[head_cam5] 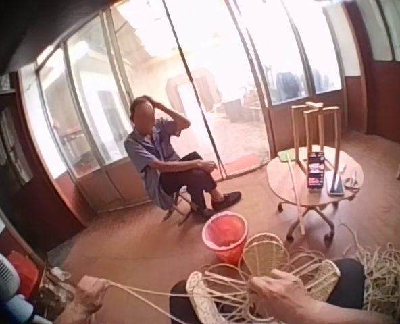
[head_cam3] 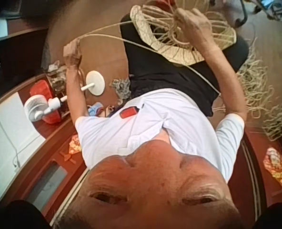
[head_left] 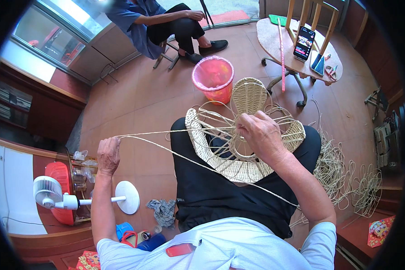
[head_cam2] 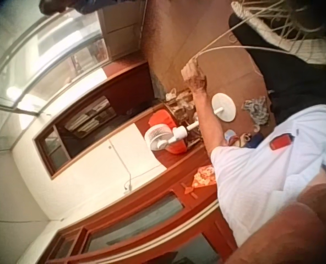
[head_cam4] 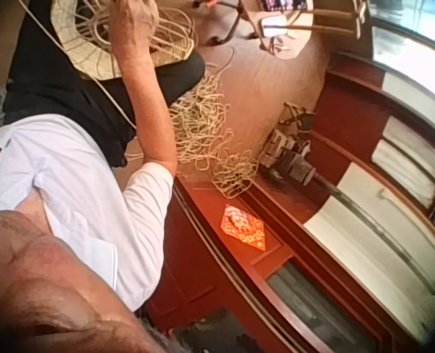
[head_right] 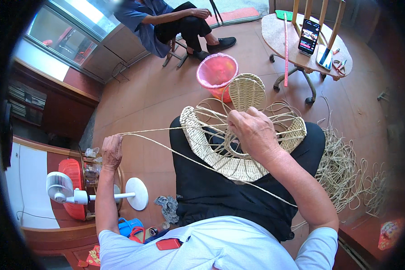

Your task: The recorder is weaving a basket or decorative object using flexible plant-based strips.

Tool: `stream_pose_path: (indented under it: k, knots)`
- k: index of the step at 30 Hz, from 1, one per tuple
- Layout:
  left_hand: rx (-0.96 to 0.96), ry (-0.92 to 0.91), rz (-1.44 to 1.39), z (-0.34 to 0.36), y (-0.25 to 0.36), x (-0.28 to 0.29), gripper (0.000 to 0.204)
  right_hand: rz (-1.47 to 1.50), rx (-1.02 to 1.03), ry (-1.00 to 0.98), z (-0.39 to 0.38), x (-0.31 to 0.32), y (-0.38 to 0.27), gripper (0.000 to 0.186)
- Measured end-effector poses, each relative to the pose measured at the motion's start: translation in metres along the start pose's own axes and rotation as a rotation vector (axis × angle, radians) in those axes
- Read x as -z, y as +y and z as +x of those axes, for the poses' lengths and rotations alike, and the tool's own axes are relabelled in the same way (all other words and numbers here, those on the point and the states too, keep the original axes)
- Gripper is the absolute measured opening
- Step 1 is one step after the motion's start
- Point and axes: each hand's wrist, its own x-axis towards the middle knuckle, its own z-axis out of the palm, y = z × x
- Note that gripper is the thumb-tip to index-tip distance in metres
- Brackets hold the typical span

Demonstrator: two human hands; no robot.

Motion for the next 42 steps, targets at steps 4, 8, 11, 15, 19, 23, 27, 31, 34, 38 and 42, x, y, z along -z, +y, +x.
stream_pose_path:
  k: [4,8,11,15,19,23,27,31,34,38,42]
  knots:
    - [0.002,-0.053,0.03,-0.001,-0.007,0.002,0.008,0.028,-0.018,0.036,0.003,-0.008,0.001,0.015]
    - [0.016,-0.01,0.1,0.009,-0.041,0.012,0.006,0.099,-0.107,0.053,0.005,-0.013,-0.002,0.015]
    - [0.017,0.041,0.165,0.029,-0.09,0.029,0.017,0.104,-0.152,0.107,0.009,-0.018,-0.003,0.025]
    - [0.266,0.017,0.205,0.057,-0.154,0.053,0.026,0.06,-0.182,0.143,0.008,-0.023,-0.006,0.026]
    - [0.562,-0.065,0.236,0.069,-0.198,0.061,0.03,0.05,-0.25,0.101,0.012,-0.026,-0.011,0.025]
    - [0.879,-0.301,0.186,0.067,-0.211,0.054,0.037,-0.064,-0.239,0.143,0.014,-0.027,-0.016,0.035]
    - [0.572,-0.26,-0.487,0.057,-0.13,-0.004,0.027,-0.109,-0.294,0.071,0.013,-0.031,-0.018,0.071]
    - [0.508,-0.192,-0.875,0.047,0.028,-0.052,0.018,-0.148,-0.278,-0.008,0.016,-0.039,-0.02,0.088]
    - [0.583,-0.186,-1.137,0.048,0.139,-0.045,0.018,-0.202,-0.324,-0.033,0.02,-0.04,-0.024,0.087]
    - [0.521,-0.138,-1.099,0.067,0.228,-0.016,0.017,-0.111,-0.421,-0.047,0.026,-0.036,-0.032,0.09]
    - [0.36,0.005,-0.984,0.089,0.269,-0.002,0.011,0.14,-0.263,0.27,0.02,-0.032,-0.028,0.071]
